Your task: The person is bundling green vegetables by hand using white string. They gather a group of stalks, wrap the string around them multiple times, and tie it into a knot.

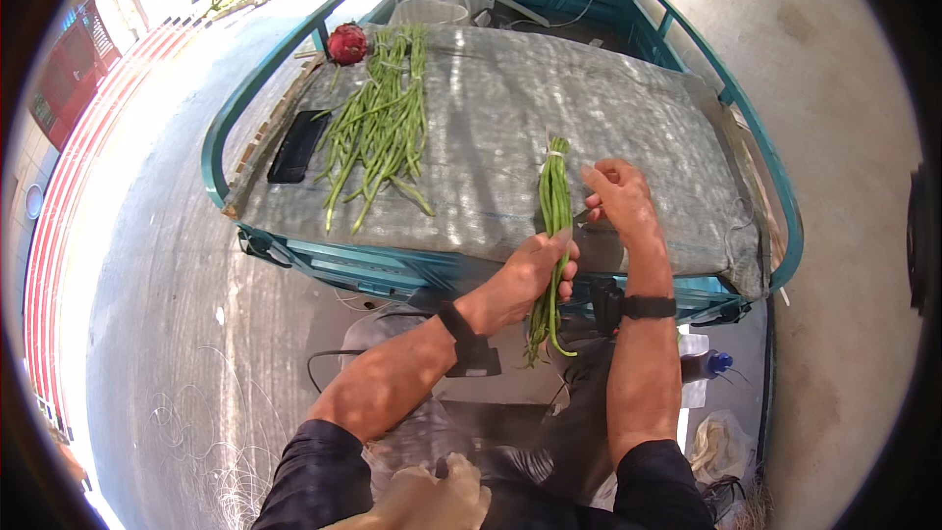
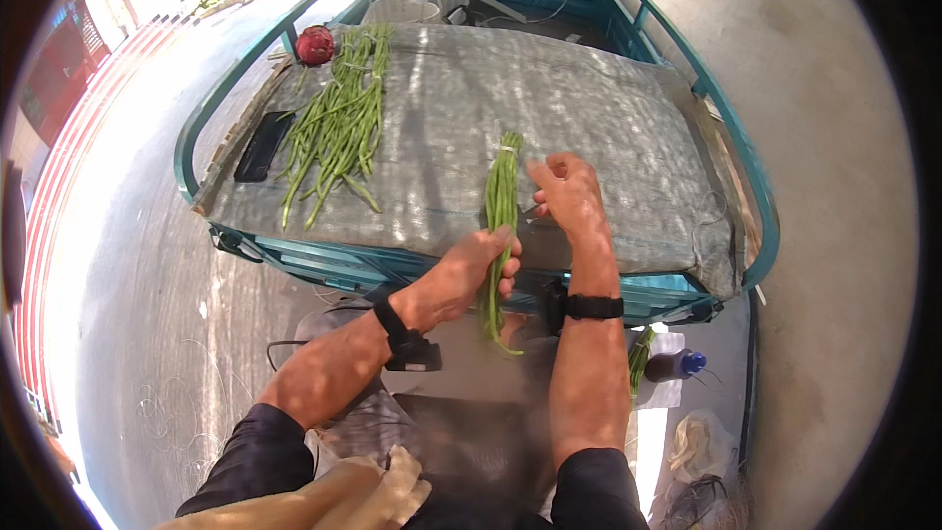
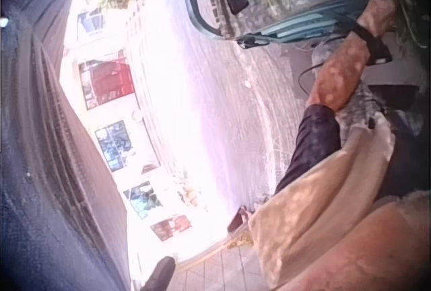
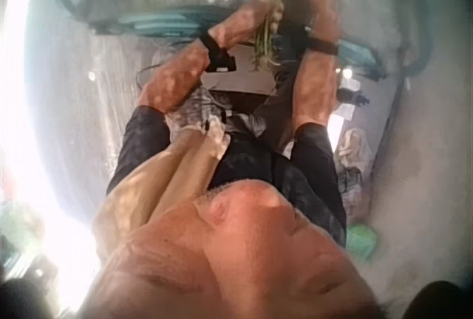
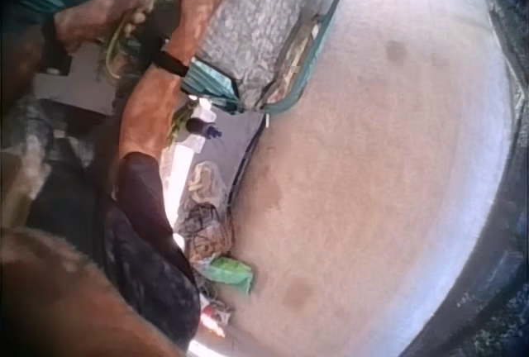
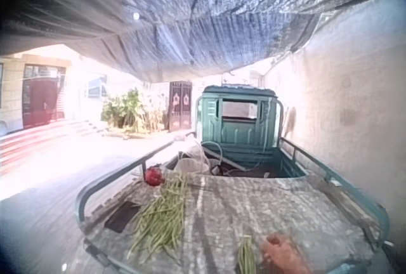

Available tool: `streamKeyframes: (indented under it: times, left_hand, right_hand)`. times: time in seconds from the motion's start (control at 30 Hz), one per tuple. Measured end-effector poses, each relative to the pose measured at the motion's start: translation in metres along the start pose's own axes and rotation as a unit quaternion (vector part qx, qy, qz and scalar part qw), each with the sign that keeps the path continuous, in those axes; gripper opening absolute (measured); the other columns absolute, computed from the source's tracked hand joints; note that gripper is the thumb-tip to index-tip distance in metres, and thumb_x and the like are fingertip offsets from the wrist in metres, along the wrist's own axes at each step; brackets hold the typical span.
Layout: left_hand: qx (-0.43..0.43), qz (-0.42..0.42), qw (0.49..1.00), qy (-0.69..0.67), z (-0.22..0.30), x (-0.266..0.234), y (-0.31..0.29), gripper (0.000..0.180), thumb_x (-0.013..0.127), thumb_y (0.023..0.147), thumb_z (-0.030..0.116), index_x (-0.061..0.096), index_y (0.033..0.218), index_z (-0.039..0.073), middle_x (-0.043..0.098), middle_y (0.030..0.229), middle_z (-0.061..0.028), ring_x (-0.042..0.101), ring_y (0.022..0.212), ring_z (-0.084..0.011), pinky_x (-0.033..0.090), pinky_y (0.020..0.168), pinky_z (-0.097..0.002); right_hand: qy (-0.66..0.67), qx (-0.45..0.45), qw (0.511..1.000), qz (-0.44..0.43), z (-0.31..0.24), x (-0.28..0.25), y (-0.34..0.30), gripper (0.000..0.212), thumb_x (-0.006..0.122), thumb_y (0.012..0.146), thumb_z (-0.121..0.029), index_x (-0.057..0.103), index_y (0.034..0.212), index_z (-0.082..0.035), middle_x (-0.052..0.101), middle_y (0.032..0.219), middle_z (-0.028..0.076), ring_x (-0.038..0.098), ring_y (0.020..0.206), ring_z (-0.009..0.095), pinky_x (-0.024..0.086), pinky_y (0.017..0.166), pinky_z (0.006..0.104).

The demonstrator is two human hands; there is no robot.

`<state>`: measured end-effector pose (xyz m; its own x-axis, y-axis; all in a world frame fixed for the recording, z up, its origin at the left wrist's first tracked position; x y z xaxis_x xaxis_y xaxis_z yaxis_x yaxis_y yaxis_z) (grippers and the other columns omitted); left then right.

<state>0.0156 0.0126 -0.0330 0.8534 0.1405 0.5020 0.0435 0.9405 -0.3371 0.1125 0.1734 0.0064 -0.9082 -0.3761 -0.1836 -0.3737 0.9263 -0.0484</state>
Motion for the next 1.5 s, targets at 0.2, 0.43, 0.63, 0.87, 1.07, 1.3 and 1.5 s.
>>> streamKeyframes:
  times: [0.2, 0.43, 0.63, 0.87, 1.07, 1.3, 1.5]
  left_hand:
    - [0.022, 0.018, 0.999, -0.016, -0.001, -0.023, -0.01, 0.037, 0.05, 0.11, 0.042, 0.055, 0.104, 0.005, 0.057, 0.082, -0.002, 0.058, 0.066, -0.0127, 0.054, 0.064, -0.03]
    - [0.04, 0.013, 0.999, -0.009, 0.002, -0.014, -0.012, 0.038, 0.053, 0.109, 0.043, 0.054, 0.108, 0.005, 0.059, 0.087, -0.0032, 0.06, 0.069, -0.0136, 0.055, 0.068, -0.032]
    - [0.044, 0.009, 0.999, -0.007, 0.009, -0.012, -0.017, 0.039, 0.055, 0.108, 0.044, 0.057, 0.108, 0.005, 0.06, 0.088, -0.0037, 0.061, 0.07, -0.0145, 0.055, 0.069, -0.0327]
    - [0.06, 0.022, 0.998, -0.021, 0.016, -0.02, -0.018, 0.041, 0.059, 0.106, 0.047, 0.058, 0.106, 0.006, 0.061, 0.086, -0.0038, 0.061, 0.071, -0.0149, 0.056, 0.069, -0.0338]
    - [0.059, 0.033, 0.998, -0.009, 0.021, -0.018, -0.021, 0.044, 0.063, 0.104, 0.048, 0.06, 0.107, 0.004, 0.062, 0.088, -0.005, 0.061, 0.071, -0.0166, 0.056, 0.069, -0.035]
    - [0.043, 0.028, 0.999, -0.016, 0.02, -0.029, -0.016, 0.043, 0.056, 0.108, 0.046, 0.059, 0.108, 0.003, 0.06, 0.086, -0.0045, 0.061, 0.07, -0.0165, 0.055, 0.068, -0.0356]
    - [0.052, 0.031, 0.998, -0.008, 0.022, -0.033, -0.018, 0.044, 0.056, 0.108, 0.048, 0.059, 0.107, 0.004, 0.06, 0.086, -0.0043, 0.06, 0.069, -0.0164, 0.055, 0.067, -0.0359]
  right_hand:
    - [-0.22, -0.101, 0.969, 0.042, 0.002, 0.007, -0.014, 0.023, 0.072, 0.093, -0.02, 0.072, 0.105, 0.001, 0.073, 0.09, 0.012, 0.068, 0.066, 0.02, 0.056, 0.064, 0.0368]
    - [-0.35, -0.179, 0.886, 0.247, 0.009, -0.081, -0.031, 0.013, 0.065, 0.09, -0.008, 0.073, 0.1, -0.003, 0.068, 0.102, 0.022, 0.066, 0.098, 0.04, 0.053, 0.089, 0.0484]
    - [-0.52, -0.011, 0.735, 0.435, 0.036, -0.167, -0.056, 0.021, 0.066, 0.092, -0.021, 0.077, 0.106, -0.01, 0.068, 0.117, 0.02, 0.058, 0.12, 0.04, 0.046, 0.101, 0.0531]
    - [-0.549, 0.107, 0.764, 0.32, 0.041, -0.178, -0.045, 0.031, 0.061, 0.095, -0.033, 0.079, 0.114, -0.015, 0.071, 0.124, 0.015, 0.057, 0.125, 0.04, 0.044, 0.1, 0.0534]
    - [-0.548, 0.062, 0.76, 0.344, 0.045, -0.178, -0.046, 0.022, 0.067, 0.09, -0.024, 0.081, 0.101, -0.011, 0.077, 0.107, 0.01, 0.066, 0.11, 0.037, 0.048, 0.094, 0.0528]
    - [-0.07, -0.085, 0.977, 0.18, 0.041, -0.134, -0.028, 0.036, 0.048, 0.085, 0.004, 0.075, 0.109, 0.008, 0.075, 0.103, 0.016, 0.07, 0.093, 0.02, 0.055, 0.083, 0.0319]
    - [0.149, -0.114, 0.982, 0.03, 0.026, -0.084, -0.023, 0.042, 0.051, 0.085, 0.009, 0.071, 0.122, 0.003, 0.073, 0.116, 0.011, 0.07, 0.1, 0.018, 0.054, 0.089, 0.0285]
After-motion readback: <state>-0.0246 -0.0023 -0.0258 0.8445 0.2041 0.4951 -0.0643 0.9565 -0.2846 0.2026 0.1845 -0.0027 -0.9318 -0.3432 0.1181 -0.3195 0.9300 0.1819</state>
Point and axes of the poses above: each hand's wrist, its own y-axis towards the middle knuckle, its own x-axis out of the palm, z = x × y, the point moved 4 cm from there along y, towards the middle knuckle
